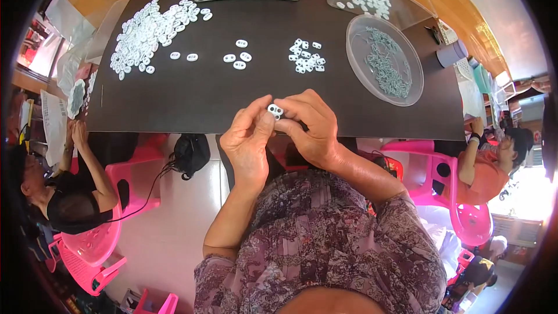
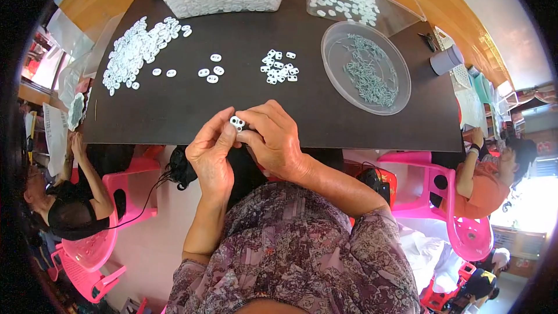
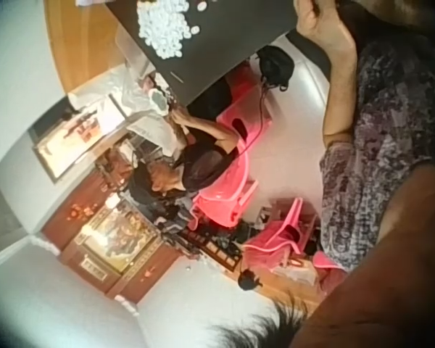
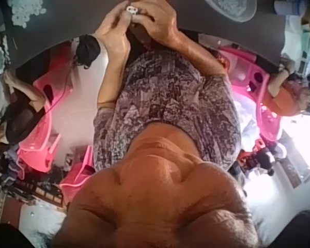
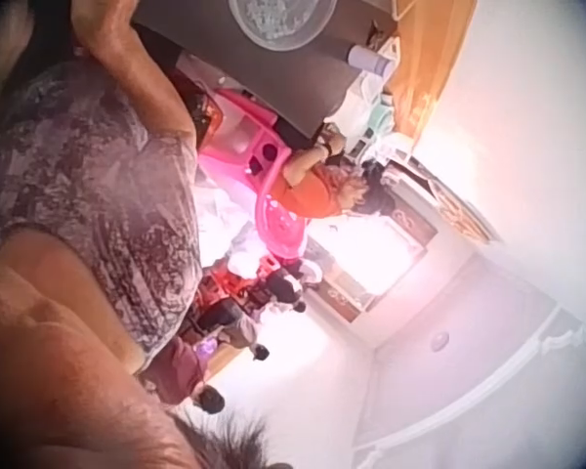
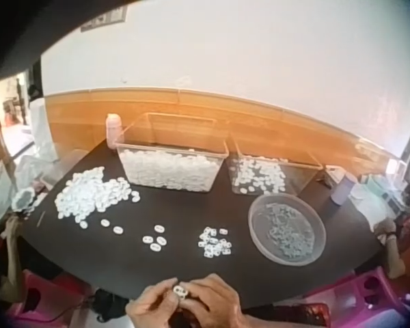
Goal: Assembling small plastic components by hand at a workbench.
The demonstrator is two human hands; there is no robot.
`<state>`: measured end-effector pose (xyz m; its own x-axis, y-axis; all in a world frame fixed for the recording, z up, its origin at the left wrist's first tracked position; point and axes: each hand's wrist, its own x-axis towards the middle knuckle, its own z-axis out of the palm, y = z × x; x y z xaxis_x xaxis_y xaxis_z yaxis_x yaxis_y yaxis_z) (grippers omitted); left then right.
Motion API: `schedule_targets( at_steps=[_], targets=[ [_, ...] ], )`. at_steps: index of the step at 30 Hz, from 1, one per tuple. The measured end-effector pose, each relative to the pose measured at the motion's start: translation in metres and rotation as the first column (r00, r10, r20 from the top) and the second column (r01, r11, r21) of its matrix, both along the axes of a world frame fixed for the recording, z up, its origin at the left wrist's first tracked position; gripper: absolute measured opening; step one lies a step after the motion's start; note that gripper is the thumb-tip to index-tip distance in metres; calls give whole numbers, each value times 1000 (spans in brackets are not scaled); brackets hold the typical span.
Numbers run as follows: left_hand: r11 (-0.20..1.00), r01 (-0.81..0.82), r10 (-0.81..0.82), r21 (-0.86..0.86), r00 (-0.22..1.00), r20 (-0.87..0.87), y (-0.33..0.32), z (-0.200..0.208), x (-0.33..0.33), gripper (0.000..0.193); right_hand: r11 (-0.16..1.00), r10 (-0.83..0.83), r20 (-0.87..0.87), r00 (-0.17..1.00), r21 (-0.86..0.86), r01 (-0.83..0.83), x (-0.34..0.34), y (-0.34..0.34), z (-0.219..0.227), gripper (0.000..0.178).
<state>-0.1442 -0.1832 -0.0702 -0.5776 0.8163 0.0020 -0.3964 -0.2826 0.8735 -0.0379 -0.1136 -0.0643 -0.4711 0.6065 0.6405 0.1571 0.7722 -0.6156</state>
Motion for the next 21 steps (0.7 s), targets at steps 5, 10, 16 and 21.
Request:
schedule_targets(
  at_steps=[5, 10, 16, 21],
  targets=[
    [1000, 9, -8, 11, 993, -121, -1, -2, 2, 19, 1000, 19, -39, 999, 1, -19, 2, -2, 1, 29],
    [998, 19, -14, 53, 997, -80, -2, -6, 3, 18, 1000, 27, -41, 999, 5, -27, 3, -3, 3, 31],
    [991, 6, 7, 133, 995, -99, -2, -12, 5, 19, 998, 18, -84, 996, -57, -23, 2, -7, 1, 29],
    [977, -59, 93, 207, 983, -159, -1, -15, 12, 19, 999, 45, -98, 994, -12, -46, 1, -7, 2, 29]
  ],
)
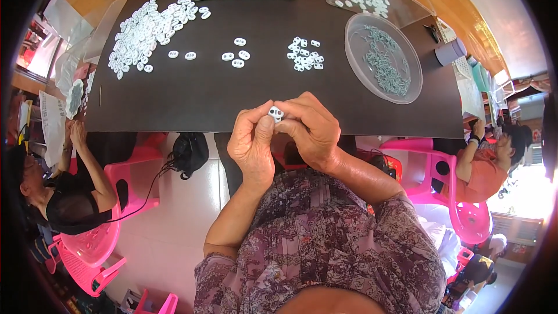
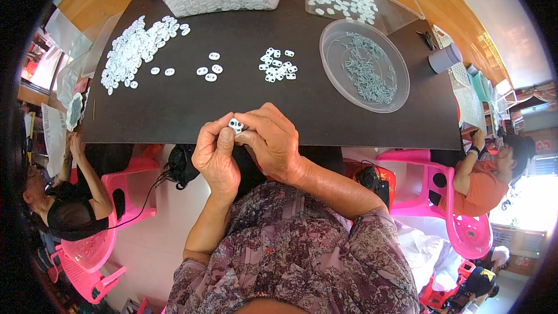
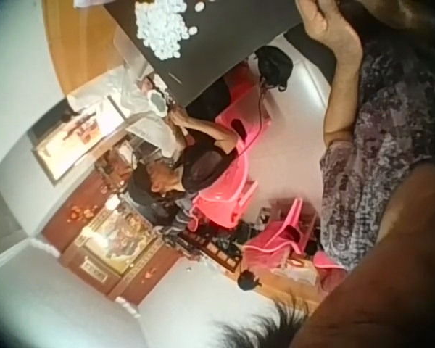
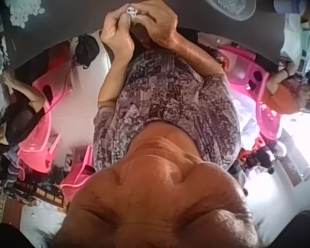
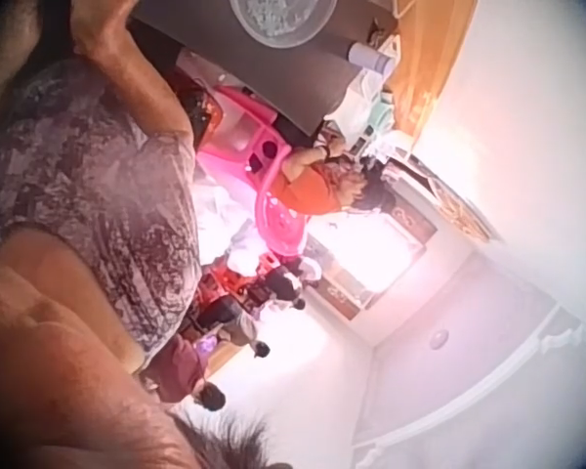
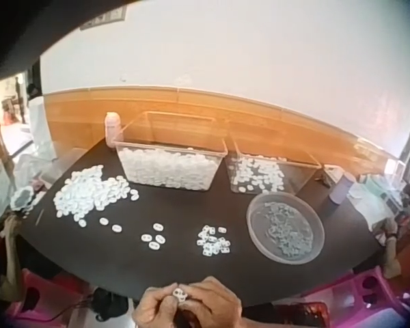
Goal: Assembling small plastic components by hand at a workbench.
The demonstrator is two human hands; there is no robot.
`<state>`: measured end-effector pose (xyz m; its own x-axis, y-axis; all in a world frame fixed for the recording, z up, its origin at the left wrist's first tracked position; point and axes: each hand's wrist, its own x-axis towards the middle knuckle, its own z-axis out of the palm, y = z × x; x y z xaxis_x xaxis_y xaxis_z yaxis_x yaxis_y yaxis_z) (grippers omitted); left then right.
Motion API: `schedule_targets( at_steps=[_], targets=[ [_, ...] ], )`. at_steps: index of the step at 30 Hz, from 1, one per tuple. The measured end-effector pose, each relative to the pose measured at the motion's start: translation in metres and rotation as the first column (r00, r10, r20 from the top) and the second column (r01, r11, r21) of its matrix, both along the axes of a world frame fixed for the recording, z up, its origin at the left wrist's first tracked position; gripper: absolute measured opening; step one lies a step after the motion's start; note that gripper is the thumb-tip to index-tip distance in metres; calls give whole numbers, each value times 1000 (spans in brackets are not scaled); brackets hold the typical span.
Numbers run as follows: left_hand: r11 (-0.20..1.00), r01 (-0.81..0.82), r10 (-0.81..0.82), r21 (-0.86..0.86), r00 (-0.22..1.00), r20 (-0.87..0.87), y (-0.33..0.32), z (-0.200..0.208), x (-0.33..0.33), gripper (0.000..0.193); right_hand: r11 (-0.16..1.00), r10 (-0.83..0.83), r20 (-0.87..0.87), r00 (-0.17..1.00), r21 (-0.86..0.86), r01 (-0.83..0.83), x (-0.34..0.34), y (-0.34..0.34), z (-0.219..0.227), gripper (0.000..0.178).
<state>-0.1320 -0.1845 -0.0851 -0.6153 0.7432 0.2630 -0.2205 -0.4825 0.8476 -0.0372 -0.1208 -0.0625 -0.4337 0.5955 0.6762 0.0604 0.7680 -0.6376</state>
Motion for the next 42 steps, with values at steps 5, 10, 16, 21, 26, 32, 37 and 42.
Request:
schedule_targets(
  at_steps=[5, 10, 16, 21, 26, 32, 37, 42],
  targets=[
    [1000, -1, 1, -17, 1000, 19, -2, -4, 2, 19, 999, 31, -28, 999, 19, -31, -1, 0, -4, 29],
    [1000, -10, 10, -30, 1000, 17, 0, -1, 0, 20, 998, -46, 6, 999, -45, 46, -2, -4, 0, 30],
    [999, 34, -32, -40, 998, 52, -3, 1, -4, 20, 1000, 11, 61, 998, 11, -12, 1, 2, -1, 29],
    [1000, 5, -4, -9, 996, 93, -2, 5, -2, 20, 999, 33, 78, 996, 5, -34, -2, -1, 2, 28],
    [1000, 6, -5, -11, 997, 72, -4, 4, -1, 21, 998, 44, 35, 998, 42, -46, -3, 2, -2, 28],
    [997, -59, 60, 51, 998, -14, -5, 2, 4, 20, 967, 35, -26, 999, 253, -27, -7, 3, 0, 28],
    [994, -90, 93, 62, 994, -51, -2, 2, 6, 19, 973, 22, -21, 1000, 230, -17, -7, 1, -4, 26],
    [992, -103, 106, 68, 994, -39, 0, 1, 9, 17, 963, 7, -18, 1000, 271, -1, -7, 3, -6, 24]
  ],
)
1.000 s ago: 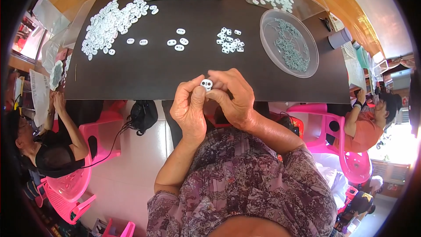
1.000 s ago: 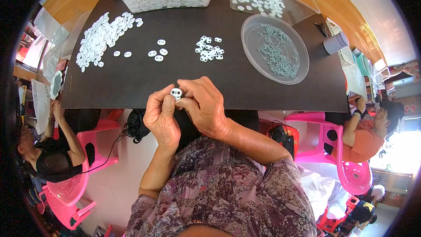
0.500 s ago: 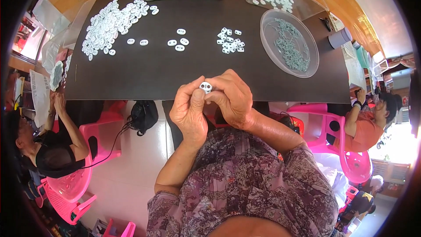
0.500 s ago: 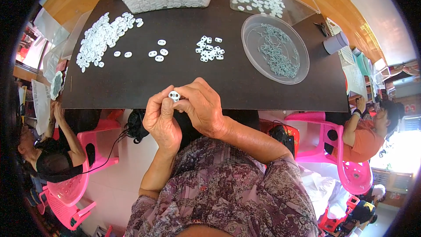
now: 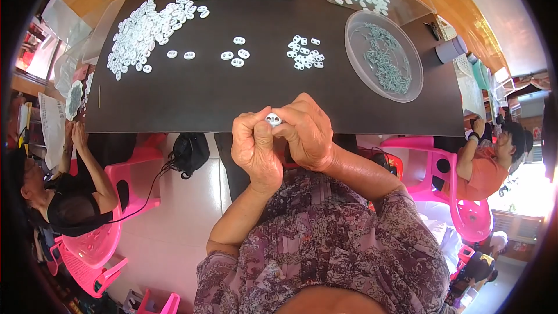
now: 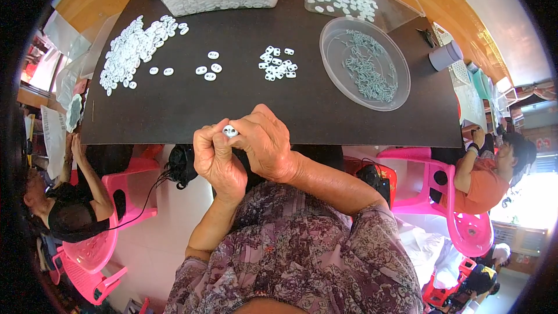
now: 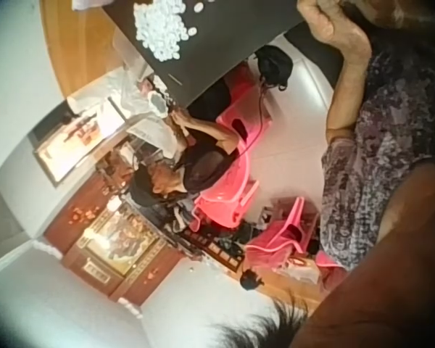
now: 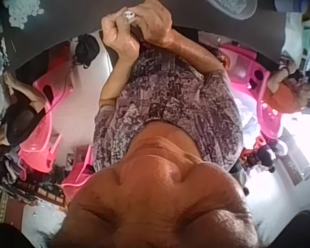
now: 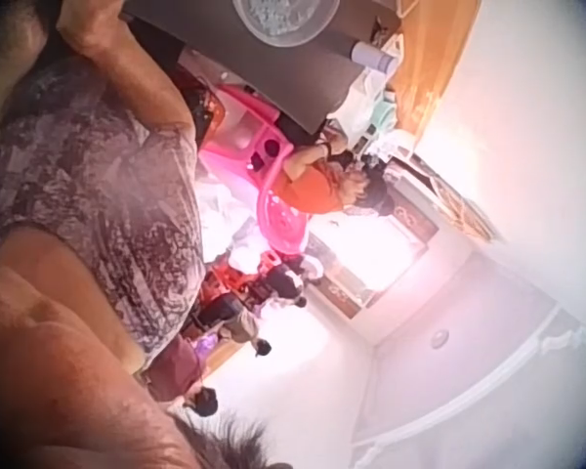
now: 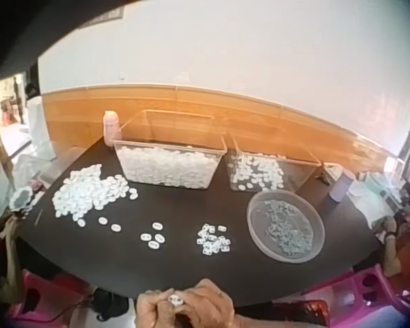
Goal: Assembling small plastic components by hand at a workbench.
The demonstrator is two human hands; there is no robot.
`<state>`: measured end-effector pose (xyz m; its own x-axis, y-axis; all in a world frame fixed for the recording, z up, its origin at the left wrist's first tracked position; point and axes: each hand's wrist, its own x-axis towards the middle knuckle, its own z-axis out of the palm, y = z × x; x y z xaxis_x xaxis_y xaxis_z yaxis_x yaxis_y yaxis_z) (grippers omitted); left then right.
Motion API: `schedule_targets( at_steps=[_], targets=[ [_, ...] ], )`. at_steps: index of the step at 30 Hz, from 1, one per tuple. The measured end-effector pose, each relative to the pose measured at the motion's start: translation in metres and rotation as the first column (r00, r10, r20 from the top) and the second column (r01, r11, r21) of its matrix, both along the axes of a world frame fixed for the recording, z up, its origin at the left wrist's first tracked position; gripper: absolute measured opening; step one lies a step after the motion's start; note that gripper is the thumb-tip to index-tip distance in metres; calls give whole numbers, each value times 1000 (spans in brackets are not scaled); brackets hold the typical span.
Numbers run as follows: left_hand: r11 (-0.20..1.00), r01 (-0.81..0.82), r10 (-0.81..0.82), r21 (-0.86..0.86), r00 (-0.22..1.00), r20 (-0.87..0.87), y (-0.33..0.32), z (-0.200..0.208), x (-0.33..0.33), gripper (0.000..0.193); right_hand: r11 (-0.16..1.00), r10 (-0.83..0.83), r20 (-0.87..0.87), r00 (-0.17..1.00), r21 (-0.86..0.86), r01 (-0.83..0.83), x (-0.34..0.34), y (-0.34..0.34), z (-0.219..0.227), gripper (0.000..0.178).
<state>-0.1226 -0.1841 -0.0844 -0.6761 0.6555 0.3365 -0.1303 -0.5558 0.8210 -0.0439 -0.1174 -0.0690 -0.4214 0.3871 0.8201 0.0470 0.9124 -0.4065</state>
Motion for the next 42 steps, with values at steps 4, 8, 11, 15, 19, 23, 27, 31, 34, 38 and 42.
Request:
schedule_targets(
  at_steps=[4, 8, 11, 15, 19, 23, 27, 31, 34, 38, 42],
  targets=[
    [999, 2, -1, -41, 1000, 31, 0, -2, 2, 18, 998, -18, 2, 1000, 68, 17, 0, 3, -4, 22],
    [997, 68, -63, -27, 987, 148, -5, 8, 3, 19, 996, -80, -5, 997, 34, 80, -7, -6, 1, 19],
    [999, 25, -21, -41, 995, 95, -8, 9, 5, 20, 994, -56, -15, 998, 94, 57, -6, -6, 6, 31],
    [998, 48, -44, -39, 994, 102, -10, 13, 4, 19, 994, -32, -3, 999, 103, 32, -5, -5, 5, 22],
    [999, -41, 39, -14, 993, -111, -10, 11, 4, 18, 990, 6, 25, 1000, 139, -10, 0, -2, 4, 15],
    [996, -94, 93, 2, 983, -156, -9, 13, 6, 18, 998, -34, -19, 999, 44, 35, -5, -8, 6, 15],
    [990, -142, 137, -14, 975, -174, -5, 10, 4, 18, 998, -29, -10, 1000, 56, 29, -8, -6, 4, 16],
    [985, -166, 153, -47, 964, -218, -3, 6, 4, 18, 997, -31, 11, 999, 70, 30, -8, -4, -1, 19],
    [991, -126, 112, -51, 972, -208, -5, 6, 3, 18, 996, -54, -53, 997, 73, 58, -10, -3, 2, 21],
    [988, -69, 26, -141, 957, -287, -3, 11, -6, 21, 998, -45, 12, 999, -47, 45, 4, 7, 6, 21],
    [905, -382, 112, -186, 636, -763, 21, 17, -50, 25, 986, -115, 151, 982, 138, 94, 34, 44, 35, 18]
  ],
)
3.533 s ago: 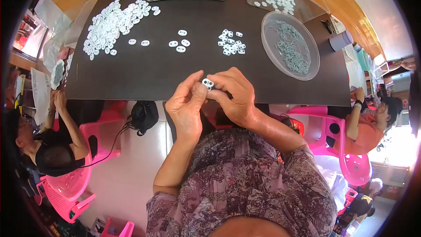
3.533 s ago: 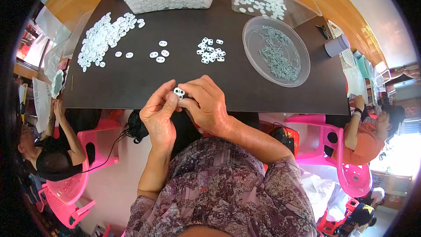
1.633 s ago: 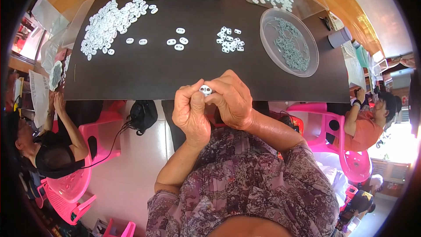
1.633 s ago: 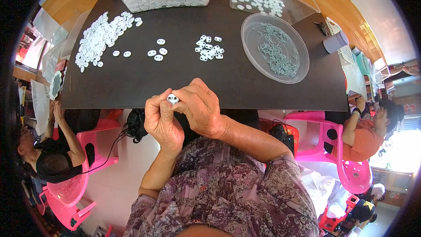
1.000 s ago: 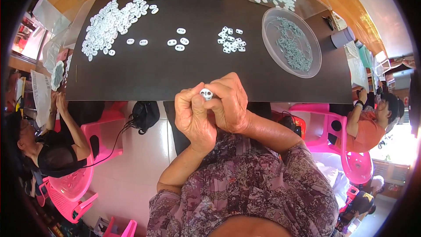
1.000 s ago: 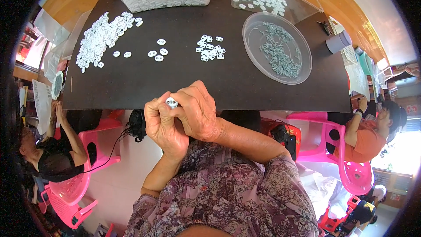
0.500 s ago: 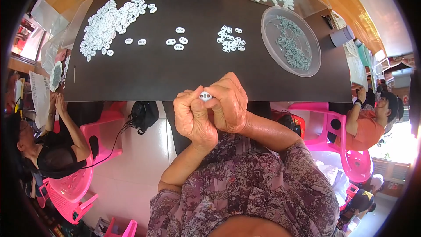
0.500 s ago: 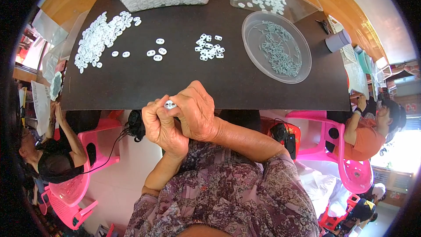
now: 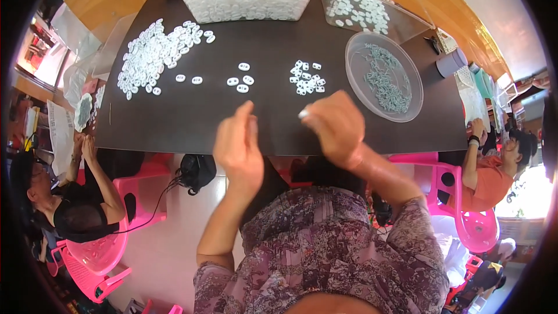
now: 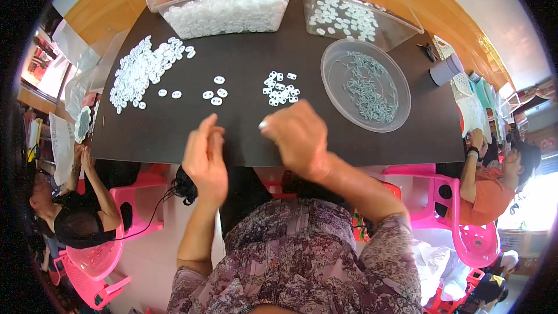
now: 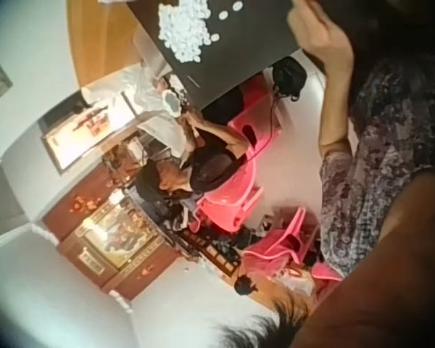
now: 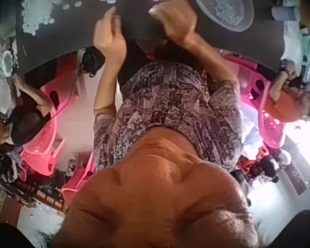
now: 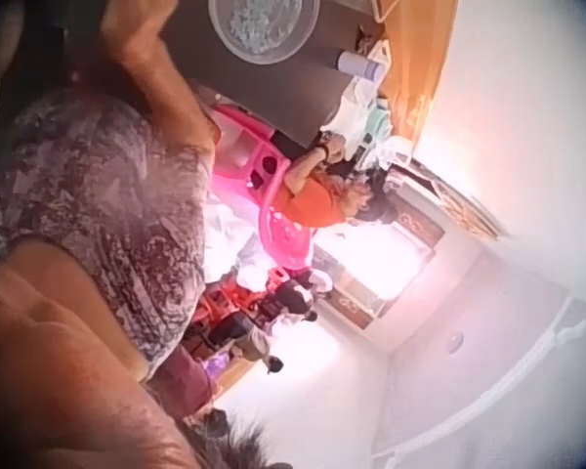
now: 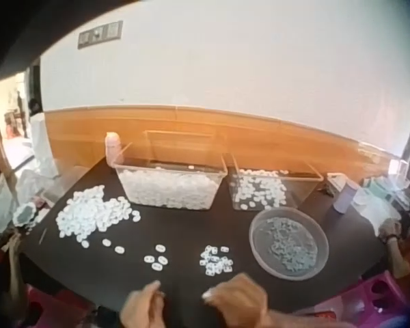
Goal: Assembling small plastic components by hand at a workbench.
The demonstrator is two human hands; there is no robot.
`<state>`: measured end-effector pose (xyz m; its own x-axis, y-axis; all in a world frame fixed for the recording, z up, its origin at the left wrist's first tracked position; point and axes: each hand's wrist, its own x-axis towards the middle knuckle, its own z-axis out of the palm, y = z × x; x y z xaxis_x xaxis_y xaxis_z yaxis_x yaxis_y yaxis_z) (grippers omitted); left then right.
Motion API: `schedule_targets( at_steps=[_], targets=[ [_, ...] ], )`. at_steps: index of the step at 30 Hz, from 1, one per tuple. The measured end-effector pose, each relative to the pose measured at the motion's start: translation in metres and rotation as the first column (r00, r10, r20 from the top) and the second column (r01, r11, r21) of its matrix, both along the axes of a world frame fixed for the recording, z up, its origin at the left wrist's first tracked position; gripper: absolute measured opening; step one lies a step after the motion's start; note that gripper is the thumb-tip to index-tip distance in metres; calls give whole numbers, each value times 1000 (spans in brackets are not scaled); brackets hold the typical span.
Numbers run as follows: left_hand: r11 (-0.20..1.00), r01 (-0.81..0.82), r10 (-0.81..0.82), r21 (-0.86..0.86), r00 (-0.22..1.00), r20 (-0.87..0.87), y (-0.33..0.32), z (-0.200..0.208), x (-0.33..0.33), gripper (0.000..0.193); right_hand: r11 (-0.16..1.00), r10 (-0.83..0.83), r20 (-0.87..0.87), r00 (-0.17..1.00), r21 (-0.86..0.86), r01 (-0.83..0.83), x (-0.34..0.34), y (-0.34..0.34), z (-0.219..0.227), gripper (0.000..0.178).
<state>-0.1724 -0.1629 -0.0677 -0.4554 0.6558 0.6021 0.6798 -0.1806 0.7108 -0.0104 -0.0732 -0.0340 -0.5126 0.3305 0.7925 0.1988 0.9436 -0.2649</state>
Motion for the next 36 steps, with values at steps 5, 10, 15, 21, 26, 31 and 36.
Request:
schedule_targets(
  at_steps=[5, 10, 15, 21, 26, 31, 36],
  targets=[
    [996, -89, 77, -7, 892, -446, 34, 5, -40, 25, 937, -349, 52, 936, 16, 348, 27, 74, 56, 12],
    [980, -127, 8, -154, 797, -604, 48, -9, -40, 20, 852, -518, -41, 854, -106, 512, 45, 169, 97, 17],
    [981, -79, -21, -175, 861, -508, 38, -5, -35, 18, 778, -583, -166, 796, 169, 605, 47, 236, 117, 12],
    [976, -65, -44, -207, 874, -484, 46, -5, -24, 19, 622, -780, 202, 593, 146, 769, 73, 306, 89, 24],
    [994, 35, -82, -106, 869, -488, 68, 3, -3, 22, 604, -778, 130, 614, 425, 675, 68, 282, 73, 14],
    [980, 132, -188, -147, 849, -494, 99, 1, 14, 18, 792, -578, 54, 814, 275, 545, 60, 221, 68, 12],
    [967, 103, -215, -231, 816, -536, 109, -11, 14, 16, 886, -455, 174, 873, 186, 424, 80, 166, 44, 11]
  ],
)
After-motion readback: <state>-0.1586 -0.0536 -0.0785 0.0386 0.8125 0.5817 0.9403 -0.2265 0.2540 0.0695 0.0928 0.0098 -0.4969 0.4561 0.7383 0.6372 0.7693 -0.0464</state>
